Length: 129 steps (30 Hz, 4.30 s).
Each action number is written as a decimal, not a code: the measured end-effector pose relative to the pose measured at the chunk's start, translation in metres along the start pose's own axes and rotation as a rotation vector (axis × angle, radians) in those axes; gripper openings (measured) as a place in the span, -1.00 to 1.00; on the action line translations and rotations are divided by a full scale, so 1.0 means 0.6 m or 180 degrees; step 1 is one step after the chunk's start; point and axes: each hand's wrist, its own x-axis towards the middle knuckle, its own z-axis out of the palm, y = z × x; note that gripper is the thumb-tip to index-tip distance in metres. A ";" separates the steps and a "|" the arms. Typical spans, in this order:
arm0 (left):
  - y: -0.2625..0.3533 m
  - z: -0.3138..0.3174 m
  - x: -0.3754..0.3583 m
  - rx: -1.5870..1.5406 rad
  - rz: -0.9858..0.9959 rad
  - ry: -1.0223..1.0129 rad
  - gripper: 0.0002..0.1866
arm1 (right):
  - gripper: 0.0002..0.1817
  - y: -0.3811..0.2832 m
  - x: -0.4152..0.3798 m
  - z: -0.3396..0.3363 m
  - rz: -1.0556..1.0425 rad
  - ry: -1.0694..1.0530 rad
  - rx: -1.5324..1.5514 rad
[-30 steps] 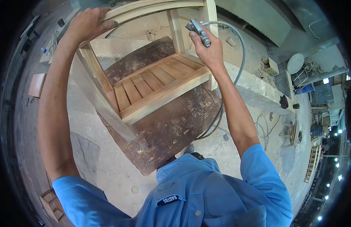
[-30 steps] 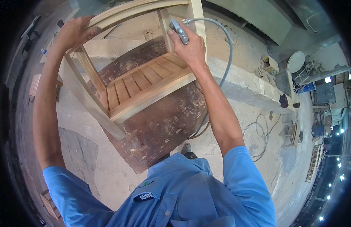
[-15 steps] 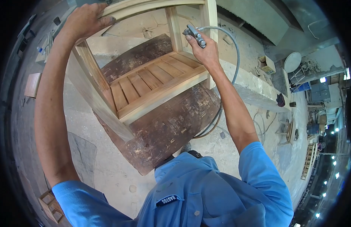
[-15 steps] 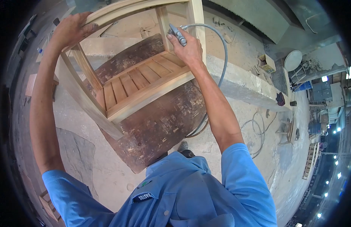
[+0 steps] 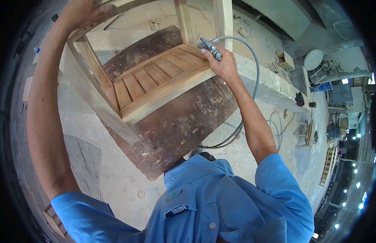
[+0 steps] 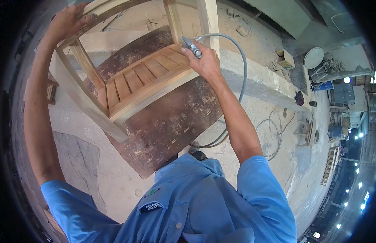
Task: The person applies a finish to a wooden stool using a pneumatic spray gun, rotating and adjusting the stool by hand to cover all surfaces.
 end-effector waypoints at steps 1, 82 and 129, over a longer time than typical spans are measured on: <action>-0.001 0.003 0.000 -0.0002 0.0027 0.0084 -0.47 | -0.33 0.000 -0.005 -0.003 0.0060 -0.0091 -0.0049; 0.067 0.240 -0.292 -0.2261 -0.2065 0.2425 -0.38 | -0.42 0.044 -0.254 -0.417 -0.0766 0.0455 0.0982; 0.092 0.250 -0.351 -0.2511 -0.1681 0.2661 -0.37 | -0.51 0.055 -0.248 -0.485 -0.0745 0.0595 0.1917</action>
